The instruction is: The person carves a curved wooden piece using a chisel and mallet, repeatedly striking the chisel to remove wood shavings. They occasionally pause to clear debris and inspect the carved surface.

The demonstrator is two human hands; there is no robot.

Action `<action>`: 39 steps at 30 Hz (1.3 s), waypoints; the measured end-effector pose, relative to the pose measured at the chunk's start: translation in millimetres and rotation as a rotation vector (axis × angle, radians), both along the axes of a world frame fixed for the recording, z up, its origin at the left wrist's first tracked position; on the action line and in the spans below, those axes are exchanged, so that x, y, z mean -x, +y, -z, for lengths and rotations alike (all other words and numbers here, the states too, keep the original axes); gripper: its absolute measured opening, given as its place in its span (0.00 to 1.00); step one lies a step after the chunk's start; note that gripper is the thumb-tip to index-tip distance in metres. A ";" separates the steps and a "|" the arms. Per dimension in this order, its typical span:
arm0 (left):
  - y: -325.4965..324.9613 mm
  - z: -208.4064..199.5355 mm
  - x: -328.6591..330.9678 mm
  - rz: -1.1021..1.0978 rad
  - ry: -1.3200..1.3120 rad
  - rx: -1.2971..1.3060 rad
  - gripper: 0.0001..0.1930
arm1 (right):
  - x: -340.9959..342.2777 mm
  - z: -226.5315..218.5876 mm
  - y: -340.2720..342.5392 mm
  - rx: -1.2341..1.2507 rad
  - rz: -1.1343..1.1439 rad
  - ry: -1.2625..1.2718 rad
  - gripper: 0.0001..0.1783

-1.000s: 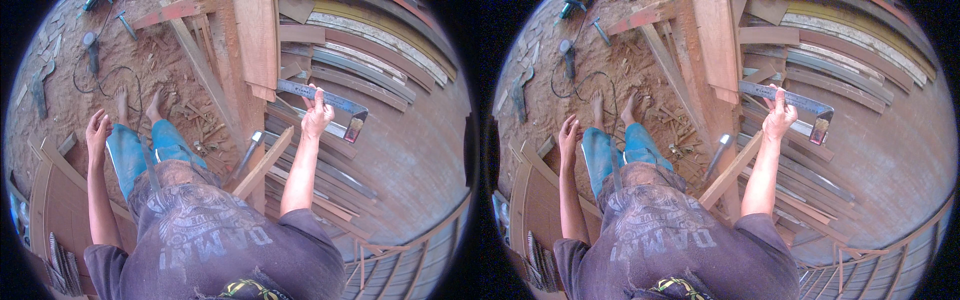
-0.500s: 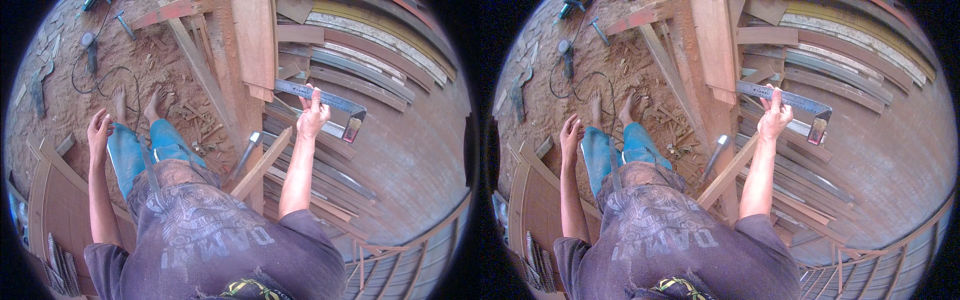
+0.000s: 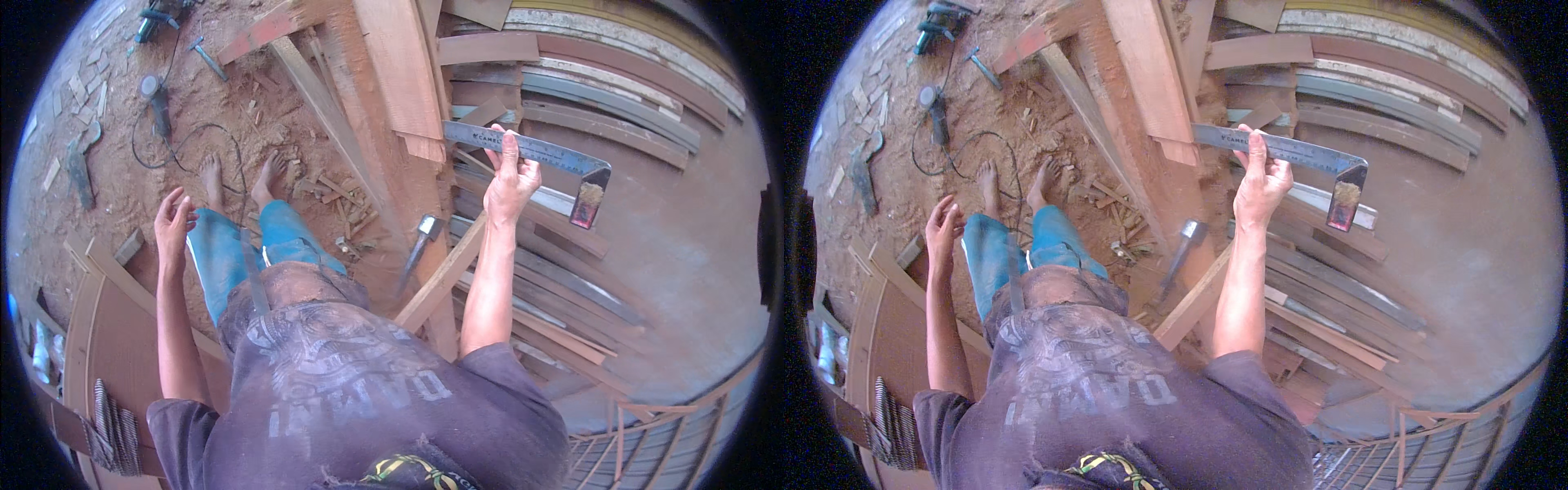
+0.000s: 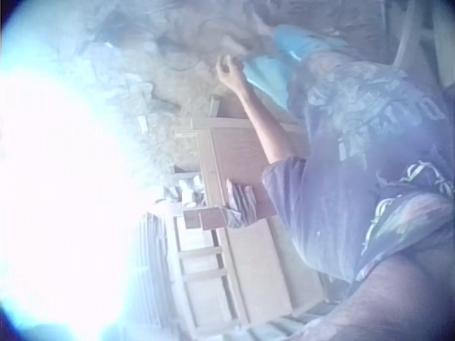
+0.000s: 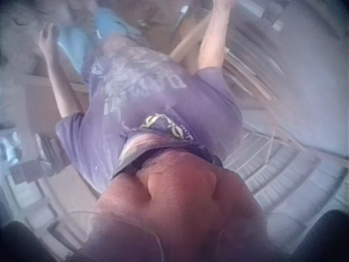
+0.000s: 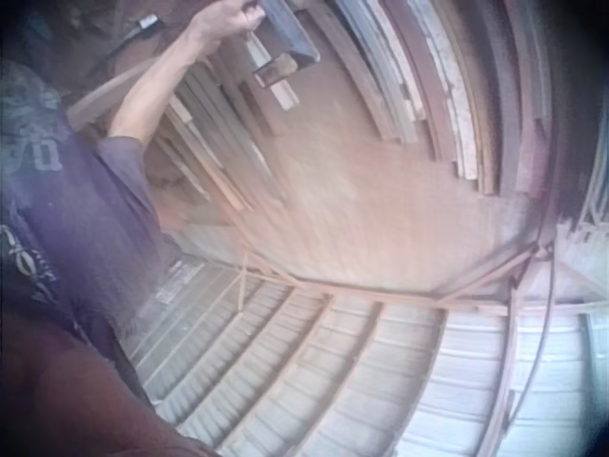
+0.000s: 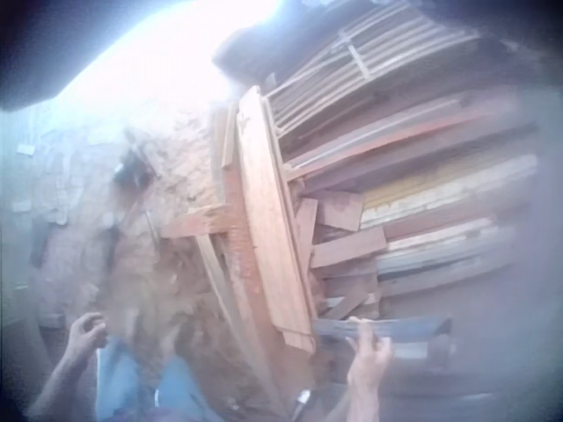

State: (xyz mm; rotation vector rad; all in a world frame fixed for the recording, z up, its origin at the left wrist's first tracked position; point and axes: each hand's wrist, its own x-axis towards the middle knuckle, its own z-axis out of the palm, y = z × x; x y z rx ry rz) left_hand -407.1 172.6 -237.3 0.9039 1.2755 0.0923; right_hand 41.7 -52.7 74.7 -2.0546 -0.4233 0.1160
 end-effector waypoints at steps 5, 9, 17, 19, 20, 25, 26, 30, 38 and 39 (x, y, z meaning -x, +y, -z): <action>-12.8 -6.9 -20.2 0.045 -0.040 -0.026 0.24 | 20.4 -8.4 -3.2 0.296 -0.253 -0.319 0.10; -15.8 -45.2 -49.7 0.101 -0.038 -0.054 0.23 | 17.5 -7.0 -14.5 0.087 -0.130 -0.253 0.08; -34.0 -154.2 -135.9 0.292 -0.087 -0.249 0.20 | 60.4 -9.1 -99.6 -0.315 -0.016 0.316 0.08; -39.0 -185.2 -172.1 0.394 -0.150 -0.320 0.20 | 79.8 20.0 -115.3 -0.311 -0.126 0.383 0.06; -40.8 -195.2 -189.6 0.450 -0.172 -0.392 0.20 | 82.7 25.1 -115.9 -0.317 -0.115 0.386 0.04; -47.4 -241.5 -260.5 0.573 -0.268 -0.580 0.19 | 67.3 22.3 -139.7 -0.358 0.143 0.523 0.07; -46.6 -246.6 -268.2 0.592 -0.253 -0.589 0.19 | 57.0 23.3 -157.9 -0.225 0.103 0.562 0.08; -49.7 -247.4 -286.6 0.725 -0.171 -0.734 0.20 | 37.2 62.7 -208.9 0.109 -0.182 0.751 0.12; -72.9 -291.0 -373.1 1.409 0.141 -1.259 0.26 | 64.0 117.8 -208.3 0.231 -0.373 0.923 0.16; -71.0 -292.9 -380.8 1.501 0.144 -1.342 0.26 | 62.6 112.1 -205.2 0.277 -0.339 0.877 0.18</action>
